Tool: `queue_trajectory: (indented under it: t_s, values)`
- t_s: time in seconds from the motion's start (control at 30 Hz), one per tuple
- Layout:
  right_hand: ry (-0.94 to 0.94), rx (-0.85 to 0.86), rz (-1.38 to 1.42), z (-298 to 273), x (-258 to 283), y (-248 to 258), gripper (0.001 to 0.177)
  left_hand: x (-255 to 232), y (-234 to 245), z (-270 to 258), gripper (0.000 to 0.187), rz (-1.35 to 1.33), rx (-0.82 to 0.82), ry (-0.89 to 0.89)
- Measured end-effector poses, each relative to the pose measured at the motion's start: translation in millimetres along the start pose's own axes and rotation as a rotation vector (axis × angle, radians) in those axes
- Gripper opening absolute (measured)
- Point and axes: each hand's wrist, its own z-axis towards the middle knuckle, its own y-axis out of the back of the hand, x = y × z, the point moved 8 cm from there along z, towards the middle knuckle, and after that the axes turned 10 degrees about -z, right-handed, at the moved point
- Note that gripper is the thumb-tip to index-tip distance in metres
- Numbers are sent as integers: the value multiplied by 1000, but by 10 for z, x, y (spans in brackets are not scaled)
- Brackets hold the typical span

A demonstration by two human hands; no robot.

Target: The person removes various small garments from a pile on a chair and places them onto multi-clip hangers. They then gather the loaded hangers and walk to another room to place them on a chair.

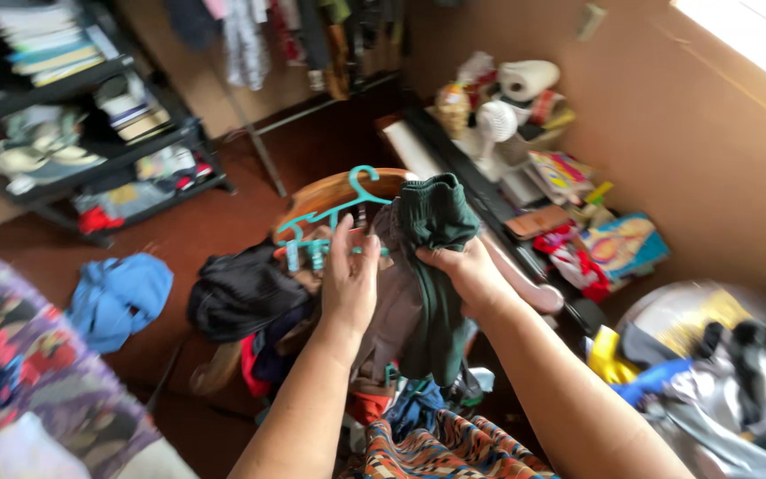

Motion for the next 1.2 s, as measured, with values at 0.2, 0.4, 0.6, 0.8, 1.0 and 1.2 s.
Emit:
queue_trajectory:
  t_s: [0.2,0.4,0.6,0.8,1.0,1.2]
  values:
    - [23,-131,131,-353,110,610,34,65,-1014,-376,83,-108,583,35]
    - [113,-356,220,-941,244,1362,31,-96,-1826,-865,95,-178,967,123]
    - [137,-559,271,-1691,299,2237,28,-149,-2540,-1395,97,-215,1281,87]
    - [212,-717,400,-2607,95,3176,19,48,-3119,-2240,85,-252,1643,424]
    - [60,-769,389,-3359,-118,3975,36,95,-3544,-2860,90,-229,1811,331]
    - [-330,-1489,-1138,-3698,-27,4428,106,418,-3604,-2886,99,103,1877,132]
